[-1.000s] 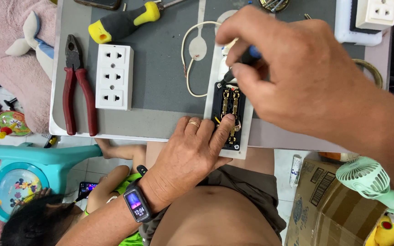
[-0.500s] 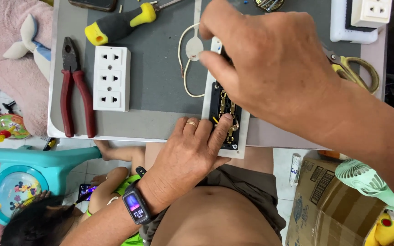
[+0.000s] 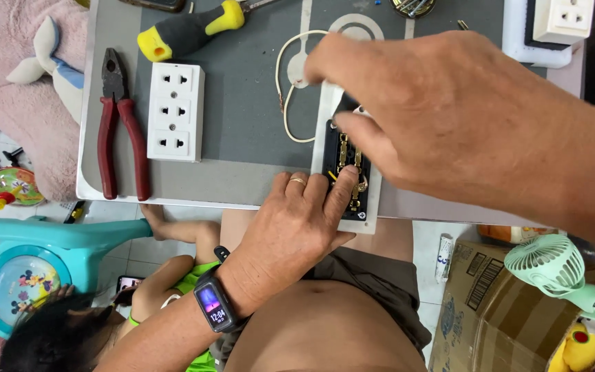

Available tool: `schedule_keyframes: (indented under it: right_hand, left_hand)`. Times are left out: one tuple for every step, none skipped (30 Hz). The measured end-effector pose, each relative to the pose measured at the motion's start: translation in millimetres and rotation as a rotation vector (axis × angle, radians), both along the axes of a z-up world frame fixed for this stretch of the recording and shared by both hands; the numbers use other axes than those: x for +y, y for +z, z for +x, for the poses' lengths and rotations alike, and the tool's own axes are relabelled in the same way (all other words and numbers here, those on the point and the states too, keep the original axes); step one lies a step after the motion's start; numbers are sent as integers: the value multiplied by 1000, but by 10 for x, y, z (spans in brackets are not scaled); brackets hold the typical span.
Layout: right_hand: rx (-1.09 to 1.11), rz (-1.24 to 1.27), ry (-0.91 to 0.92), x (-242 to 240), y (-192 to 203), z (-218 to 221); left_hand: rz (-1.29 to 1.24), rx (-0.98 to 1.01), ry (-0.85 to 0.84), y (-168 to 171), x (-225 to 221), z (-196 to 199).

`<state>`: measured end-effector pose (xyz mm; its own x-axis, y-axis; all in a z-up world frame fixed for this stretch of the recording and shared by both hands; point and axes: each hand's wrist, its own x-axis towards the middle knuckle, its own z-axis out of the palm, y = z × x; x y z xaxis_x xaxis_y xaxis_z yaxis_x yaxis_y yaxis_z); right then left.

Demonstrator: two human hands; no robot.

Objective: Reassembling the internal components and outer casing of a power strip using manual tools.

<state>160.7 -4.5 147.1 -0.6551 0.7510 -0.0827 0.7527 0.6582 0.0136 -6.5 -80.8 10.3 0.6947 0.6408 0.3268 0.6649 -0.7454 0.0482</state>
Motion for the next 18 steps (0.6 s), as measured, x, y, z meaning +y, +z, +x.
schedule_keyframes:
  right_hand:
    - [-1,0,-2,11,-15,-13]
    - [61,-40,-7,23,-27,-25]
    - [124,-80,-11,36,-37,-39]
    - [123,-78,-10,58,-95,-17]
    - [193,-6,-32,81,-153,-1]
    - [266,65,-50,108,-215,5]
    - [268,66,-45,104,-251,27]
    - [322,122,-56,97,-288,50]
    - [377,179,-66,91,-327,77]
    - [375,180,-65,73,-235,43]
    - [248,80,-101,57,-144,14]
    - [119,-20,-139,39,-52,-11]
    - [118,-19,-140,29,-48,17]
    - [18,15,-80,18,-45,45]
    - [-81,48,-20,6,-43,74]
    - [-81,48,-23,24,-89,107]
    - [-16,97,-10,42,-135,139]
    - [49,147,5,66,-178,167]
  left_hand:
    - [0,-1,-2,0,-2,1]
    - [1,-9,0,2,-2,3]
    - [1,-18,2,6,-1,3]
    - [2,-19,3,6,-5,15]
    - [-1,-18,12,7,-9,22]
    - [-6,-13,25,10,-16,18]
    - [-5,-12,30,7,-17,19]
    - [-4,-14,30,5,-18,22]
    - [-4,-17,30,0,-19,27]
    - [-4,-19,30,-6,-20,28]
    - [8,-18,32,-13,-20,34]
    - [20,-18,31,-18,-18,43]
    - [20,-21,30,-18,-17,47]
    - [29,-16,34,-19,-17,50]
    - [37,-11,39,-20,-18,53]
    - [37,-11,36,-17,-14,56]
    - [19,-16,36,-14,-12,57]
    - [1,-22,39,-11,-8,58]
